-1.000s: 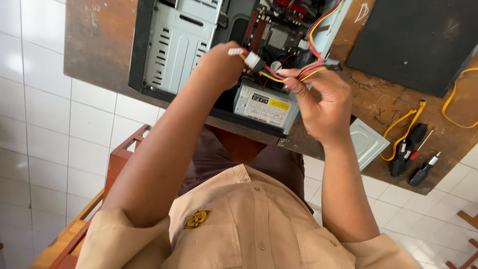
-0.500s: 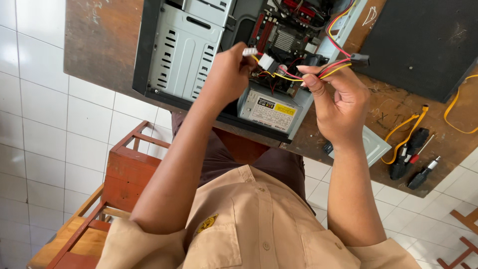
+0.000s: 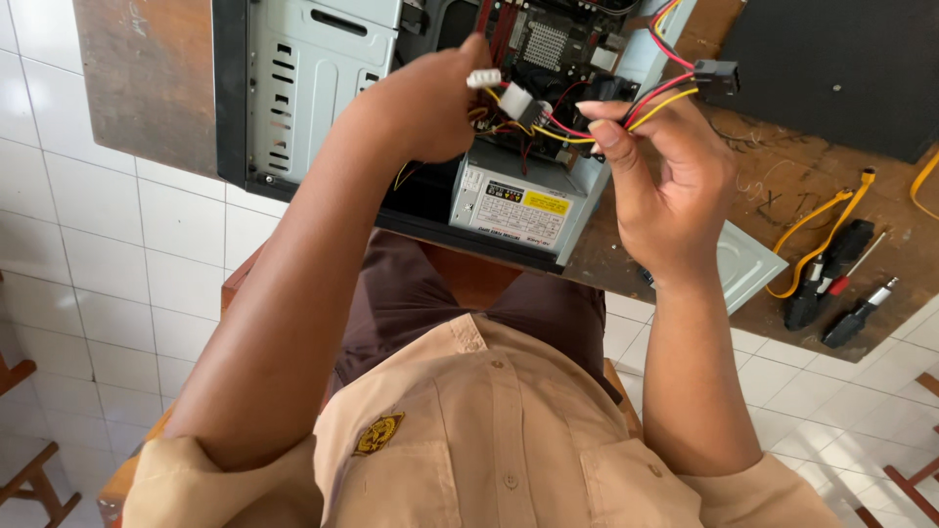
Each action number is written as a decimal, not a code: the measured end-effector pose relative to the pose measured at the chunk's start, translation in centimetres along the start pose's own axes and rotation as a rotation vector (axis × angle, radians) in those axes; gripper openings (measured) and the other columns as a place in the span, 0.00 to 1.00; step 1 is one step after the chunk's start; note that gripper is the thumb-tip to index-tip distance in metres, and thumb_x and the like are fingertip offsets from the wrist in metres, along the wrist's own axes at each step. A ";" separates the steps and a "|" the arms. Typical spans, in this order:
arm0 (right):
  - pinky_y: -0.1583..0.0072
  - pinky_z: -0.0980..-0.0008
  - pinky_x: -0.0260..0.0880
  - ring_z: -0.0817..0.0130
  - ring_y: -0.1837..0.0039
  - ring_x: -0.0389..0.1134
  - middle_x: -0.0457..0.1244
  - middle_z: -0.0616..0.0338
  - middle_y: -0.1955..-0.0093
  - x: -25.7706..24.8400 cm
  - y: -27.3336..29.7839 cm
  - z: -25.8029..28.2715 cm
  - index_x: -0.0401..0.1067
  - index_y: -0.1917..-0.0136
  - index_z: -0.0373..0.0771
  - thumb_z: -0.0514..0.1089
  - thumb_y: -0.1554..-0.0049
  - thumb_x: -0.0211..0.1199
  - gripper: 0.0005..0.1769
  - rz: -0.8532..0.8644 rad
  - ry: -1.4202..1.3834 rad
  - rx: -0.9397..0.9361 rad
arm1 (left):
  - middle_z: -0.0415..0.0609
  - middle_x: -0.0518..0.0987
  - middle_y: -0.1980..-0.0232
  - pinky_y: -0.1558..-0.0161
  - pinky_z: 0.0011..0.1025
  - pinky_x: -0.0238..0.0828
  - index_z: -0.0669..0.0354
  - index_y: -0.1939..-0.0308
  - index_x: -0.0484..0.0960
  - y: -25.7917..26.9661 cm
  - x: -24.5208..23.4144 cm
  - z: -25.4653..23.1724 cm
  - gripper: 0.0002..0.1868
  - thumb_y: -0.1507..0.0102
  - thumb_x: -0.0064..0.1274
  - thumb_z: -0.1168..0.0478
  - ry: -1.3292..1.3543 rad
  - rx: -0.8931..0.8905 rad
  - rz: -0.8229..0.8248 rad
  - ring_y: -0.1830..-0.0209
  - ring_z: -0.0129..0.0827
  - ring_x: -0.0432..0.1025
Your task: The person works inside an open desktop computer case, handling and connecting various power and data cables to the motherboard and power supply. They repeatedly plug and unplug connectors, route wires, and adjust components within the case.
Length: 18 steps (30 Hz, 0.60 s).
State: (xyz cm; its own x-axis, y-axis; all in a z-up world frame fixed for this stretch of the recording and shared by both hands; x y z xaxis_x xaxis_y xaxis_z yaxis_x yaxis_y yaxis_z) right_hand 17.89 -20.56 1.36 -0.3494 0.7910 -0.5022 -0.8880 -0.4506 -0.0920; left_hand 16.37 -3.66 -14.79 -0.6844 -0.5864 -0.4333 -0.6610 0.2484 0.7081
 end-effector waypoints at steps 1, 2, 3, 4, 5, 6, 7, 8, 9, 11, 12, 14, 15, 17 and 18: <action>0.46 0.66 0.65 0.61 0.52 0.66 0.68 0.47 0.50 -0.2 0.0 -0.2 0.77 0.46 0.26 0.35 0.28 0.59 0.09 -0.004 -0.002 0.000 | 0.62 0.75 0.40 0.49 0.52 0.67 0.62 0.37 0.61 0.7 -0.7 -0.9 0.30 0.45 0.45 0.73 -0.005 0.000 0.000 0.40 0.61 0.69; 0.45 0.64 0.66 0.58 0.50 0.67 0.69 0.47 0.50 -0.3 -0.1 0.0 0.78 0.45 0.26 0.35 0.29 0.59 0.09 0.003 0.028 -0.035 | 0.54 0.72 0.37 0.55 0.52 0.65 0.58 0.40 0.61 1.5 -0.3 -1.3 0.29 0.45 0.44 0.75 -0.022 -0.053 0.101 0.45 0.57 0.70; 0.44 0.62 0.66 0.55 0.49 0.67 0.69 0.47 0.50 -0.4 0.1 0.2 0.79 0.45 0.26 0.35 0.29 0.59 0.10 0.017 0.059 -0.063 | 0.46 0.69 0.34 0.60 0.51 0.64 0.54 0.43 0.60 2.6 0.4 -1.6 0.27 0.45 0.42 0.77 -0.033 -0.108 0.207 0.50 0.52 0.71; 0.44 0.62 0.66 0.55 0.49 0.67 0.69 0.47 0.50 -0.6 0.3 0.0 0.79 0.45 0.26 0.35 0.29 0.59 0.10 0.020 0.057 -0.058 | 0.46 0.69 0.34 0.60 0.51 0.64 0.54 0.43 0.60 3.0 1.0 -1.3 0.27 0.45 0.42 0.77 -0.031 -0.111 0.212 0.50 0.52 0.71; 0.44 0.62 0.66 0.56 0.49 0.68 0.70 0.48 0.50 -0.6 0.3 -0.1 0.79 0.44 0.27 0.37 0.29 0.60 0.10 0.028 0.071 -0.062 | 0.51 0.67 0.38 0.64 0.54 0.63 0.57 0.44 0.60 3.1 0.6 -1.7 0.27 0.45 0.43 0.79 -0.031 -0.029 0.138 0.53 0.57 0.71; 0.44 0.62 0.66 0.57 0.50 0.68 0.70 0.49 0.51 -0.6 0.3 -0.2 0.80 0.43 0.28 0.38 0.29 0.60 0.11 0.037 0.085 -0.067 | 0.56 0.64 0.42 0.67 0.56 0.62 0.61 0.45 0.61 3.4 0.1 -2.2 0.26 0.45 0.44 0.82 -0.031 0.053 0.064 0.57 0.62 0.70; 0.44 0.62 0.66 0.57 0.50 0.68 0.70 0.49 0.51 -0.6 0.4 -0.3 0.80 0.43 0.28 0.38 0.29 0.60 0.11 0.031 0.083 -0.068 | 0.56 0.64 0.42 0.67 0.56 0.62 0.61 0.45 0.61 3.6 0.9 -1.9 0.26 0.45 0.44 0.82 -0.036 0.053 0.063 0.57 0.62 0.70; 0.43 0.62 0.66 0.57 0.50 0.68 0.70 0.51 0.51 -0.5 0.4 -0.6 0.80 0.44 0.29 0.38 0.30 0.60 0.11 0.033 0.077 -0.047 | 0.67 0.59 0.35 0.65 0.56 0.68 0.63 0.40 0.58 3.8 0.7 -1.3 0.33 0.48 0.41 0.86 -0.030 0.017 -0.034 0.56 0.70 0.71; 0.43 0.62 0.66 0.58 0.49 0.68 0.69 0.52 0.51 -0.4 0.6 -0.9 0.79 0.44 0.30 0.39 0.30 0.59 0.11 0.037 0.069 -0.025 | 0.78 0.55 0.29 0.63 0.57 0.74 0.66 0.35 0.56 4.2 0.6 -0.6 0.40 0.50 0.37 0.90 -0.022 -0.020 -0.130 0.55 0.77 0.72; 0.43 0.64 0.67 0.58 0.48 0.69 0.70 0.52 0.49 -0.3 0.5 -1.0 0.80 0.44 0.31 0.38 0.30 0.60 0.10 0.035 0.057 -0.015 | 0.77 0.57 0.29 0.68 0.56 0.74 0.67 0.37 0.59 4.1 1.2 0.3 0.33 0.46 0.39 0.86 -0.091 -0.077 -0.226 0.60 0.73 0.75; 0.43 0.65 0.68 0.59 0.47 0.70 0.71 0.52 0.47 -0.2 0.6 -1.1 0.80 0.44 0.31 0.38 0.31 0.60 0.10 0.035 0.050 -0.006 | 0.75 0.60 0.30 0.73 0.55 0.74 0.69 0.40 0.61 4.4 0.9 1.0 0.26 0.42 0.42 0.83 -0.155 -0.129 -0.324 0.65 0.69 0.78; 0.43 0.64 0.68 0.58 0.48 0.70 0.71 0.52 0.47 -0.1 0.1 -1.0 0.80 0.44 0.31 0.38 0.31 0.61 0.09 0.045 0.049 -0.019 | 0.63 0.66 0.41 0.64 0.39 0.72 0.65 0.42 0.71 2.6 4.0 2.7 0.19 0.37 0.43 0.73 -0.535 -0.111 -0.122 0.59 0.54 0.71; 0.43 0.63 0.68 0.58 0.49 0.70 0.72 0.51 0.47 -0.2 0.1 -0.9 0.80 0.44 0.31 0.37 0.30 0.61 0.09 0.055 0.061 -0.027 | 0.52 0.72 0.51 0.56 0.22 0.71 0.62 0.44 0.80 1.7 6.8 3.9 0.16 0.33 0.44 0.64 -0.905 -0.075 0.091 0.54 0.40 0.65; 0.43 0.63 0.68 0.59 0.49 0.70 0.72 0.52 0.47 0.0 -0.2 -0.7 0.80 0.44 0.32 0.38 0.31 0.62 0.09 0.063 0.063 -0.032 | 0.57 0.75 0.49 0.58 0.31 0.77 0.60 0.45 0.82 1.8 7.1 4.7 0.16 0.34 0.45 0.67 -0.721 -0.222 0.087 0.53 0.43 0.72; 0.43 0.64 0.68 0.59 0.49 0.71 0.72 0.52 0.47 0.0 -0.5 -0.5 0.80 0.44 0.33 0.38 0.31 0.63 0.08 0.071 0.065 -0.044 | 0.62 0.78 0.46 0.60 0.41 0.83 0.58 0.45 0.84 2.0 7.2 5.7 0.18 0.36 0.45 0.70 -0.536 -0.366 0.076 0.52 0.45 0.79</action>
State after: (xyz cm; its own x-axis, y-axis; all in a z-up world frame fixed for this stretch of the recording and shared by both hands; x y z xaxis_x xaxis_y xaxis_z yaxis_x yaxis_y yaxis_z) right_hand 18.44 -20.52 0.97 -0.3891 0.7287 -0.5636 -0.8474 -0.5230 -0.0912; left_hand 8.40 -2.99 -19.64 -0.8464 -0.0884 -0.5251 -0.5217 -0.0599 0.8510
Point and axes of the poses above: each hand's wrist, its own y-axis away from the middle knuckle, its own x-axis out of the palm, z = x × y, the point moved 10 cm from there along -y, towards the middle knuckle
